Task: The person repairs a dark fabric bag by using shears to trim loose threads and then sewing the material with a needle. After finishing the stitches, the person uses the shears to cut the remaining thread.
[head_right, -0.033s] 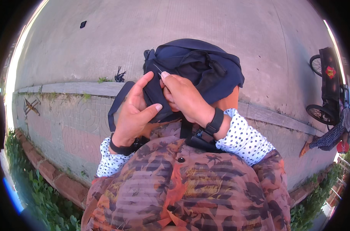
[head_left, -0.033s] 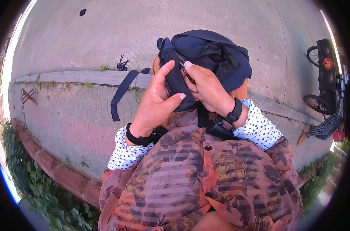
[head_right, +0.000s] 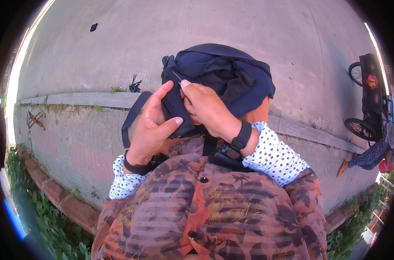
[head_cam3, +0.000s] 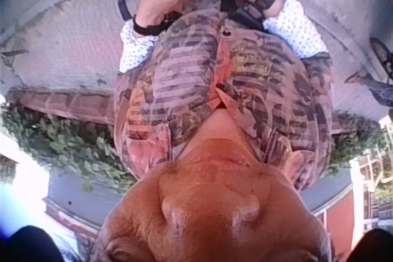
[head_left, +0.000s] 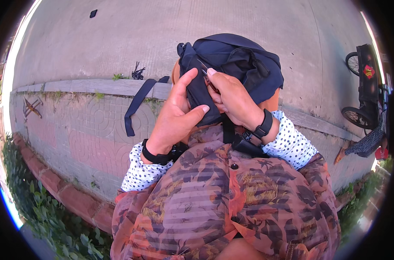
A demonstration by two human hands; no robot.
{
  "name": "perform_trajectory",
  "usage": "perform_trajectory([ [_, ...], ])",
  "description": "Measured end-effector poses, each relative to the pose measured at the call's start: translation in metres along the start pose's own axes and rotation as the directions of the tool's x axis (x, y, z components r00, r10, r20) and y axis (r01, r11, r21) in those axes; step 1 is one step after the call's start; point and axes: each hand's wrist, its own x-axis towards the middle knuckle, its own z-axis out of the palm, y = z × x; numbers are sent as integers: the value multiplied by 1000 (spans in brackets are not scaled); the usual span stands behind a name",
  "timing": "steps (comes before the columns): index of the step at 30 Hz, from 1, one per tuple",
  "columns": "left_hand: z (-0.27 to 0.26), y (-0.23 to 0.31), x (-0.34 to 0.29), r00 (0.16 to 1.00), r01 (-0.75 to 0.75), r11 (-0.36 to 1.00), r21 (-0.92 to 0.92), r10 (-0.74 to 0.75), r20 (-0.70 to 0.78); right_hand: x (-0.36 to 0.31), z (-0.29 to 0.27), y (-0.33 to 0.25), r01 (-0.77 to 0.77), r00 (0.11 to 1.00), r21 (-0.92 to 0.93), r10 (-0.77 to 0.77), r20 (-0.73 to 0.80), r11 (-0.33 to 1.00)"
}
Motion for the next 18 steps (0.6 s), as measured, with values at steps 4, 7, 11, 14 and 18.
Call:
perform_trajectory([
  [4, 0, 3, -2, 999, 44, 999, -23, -44, -8, 5, 3, -7, 3, 1000, -8, -3, 16, 1000],
  [7, 1, 3, -4, 999, 42, 999, -23, -42, -3, 7, 4, -12, -53, 998, 16, 53, 15, 998],
  [11, -4, 4, -4, 999, 14, 998, 65, -16, 34, 9, 3, -10, -62, 998, 24, 61, 27, 998],
  [14, -5, 4, -5, 999, 8, 997, 80, -11, 40, 10, 6, -11, -76, 997, 12, 76, 4, 997],
  [18, -6, 4, -5, 999, 14, 998, 56, -16, 42, 10, 7, -12, -68, 998, 15, 68, -11, 998],
])
